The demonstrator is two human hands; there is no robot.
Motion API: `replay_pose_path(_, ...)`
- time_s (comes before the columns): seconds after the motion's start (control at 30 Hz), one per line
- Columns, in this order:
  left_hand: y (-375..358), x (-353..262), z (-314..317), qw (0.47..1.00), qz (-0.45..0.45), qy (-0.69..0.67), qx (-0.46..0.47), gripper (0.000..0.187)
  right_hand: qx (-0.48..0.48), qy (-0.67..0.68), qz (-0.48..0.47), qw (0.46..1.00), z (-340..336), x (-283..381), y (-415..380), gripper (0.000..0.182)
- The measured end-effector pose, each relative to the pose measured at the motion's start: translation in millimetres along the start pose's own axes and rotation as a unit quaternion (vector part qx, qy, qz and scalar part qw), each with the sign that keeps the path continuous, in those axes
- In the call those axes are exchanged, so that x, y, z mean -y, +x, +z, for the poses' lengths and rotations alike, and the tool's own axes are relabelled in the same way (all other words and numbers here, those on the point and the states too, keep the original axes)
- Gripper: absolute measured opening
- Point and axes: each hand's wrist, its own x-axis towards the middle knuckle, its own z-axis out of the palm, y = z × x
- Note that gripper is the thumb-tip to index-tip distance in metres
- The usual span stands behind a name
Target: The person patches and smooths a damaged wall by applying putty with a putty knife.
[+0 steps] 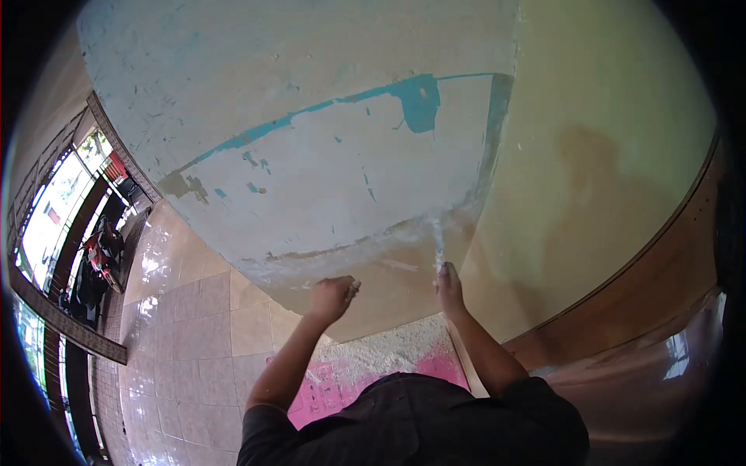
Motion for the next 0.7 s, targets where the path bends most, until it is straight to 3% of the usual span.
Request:
replay_pose_path(0.07,12,-13,-22,0.975,0.033,0.213,0.06,0.018,-0.03,-0.006,-0.01,0.999,-13,-5,9,0.028)
replay_pose_path(0.1,19,-22,-31,0.975,0.032,0.212,0.065,0.018,-0.054,0.015,-0.013,0.998,-13,13,18,0.027)
replay_pose_path(0.13,28,-31,-39,0.971,0.088,0.221,0.018,0.018,-0.078,0.036,-0.017,0.996,-13,29,30,0.027)
replay_pose_path(0.2,50,-36,-43,0.964,0.184,0.171,-0.083,0.011,-0.068,0.014,-0.111,0.991,-14,45,60,0.025)
replay_pose_path(0.27,66,-55,-53,0.948,0.157,0.261,-0.096,0.035,-0.061,0.031,-0.122,0.99,-7,94,79,0.023)
replay_pose_path(0.3,75,-63,-61,0.934,0.163,0.295,-0.116,0.043,-0.065,-0.03,-0.146,0.987,-8,106,92,0.027)
replay_pose_path(0.43,104,-32,-75,0.887,0.136,0.388,-0.21,0.051,-0.08,-0.218,-0.217,0.948,-8,123,128,0.04)
replay_pose_path(0.5,110,-3,-74,0.869,0.131,0.425,-0.218,0.052,-0.068,-0.239,-0.167,0.954,-15,81,129,0.041)
replay_pose_path(0.63,119,35,-55,0.805,0.179,0.478,-0.302,0.053,-0.065,-0.233,-0.077,0.967,-39,-63,99,0.041)
replay_pose_path(0.7,126,45,-51,0.774,0.193,0.496,-0.344,0.055,-0.075,-0.238,-0.121,0.961,-40,-52,97,0.04)
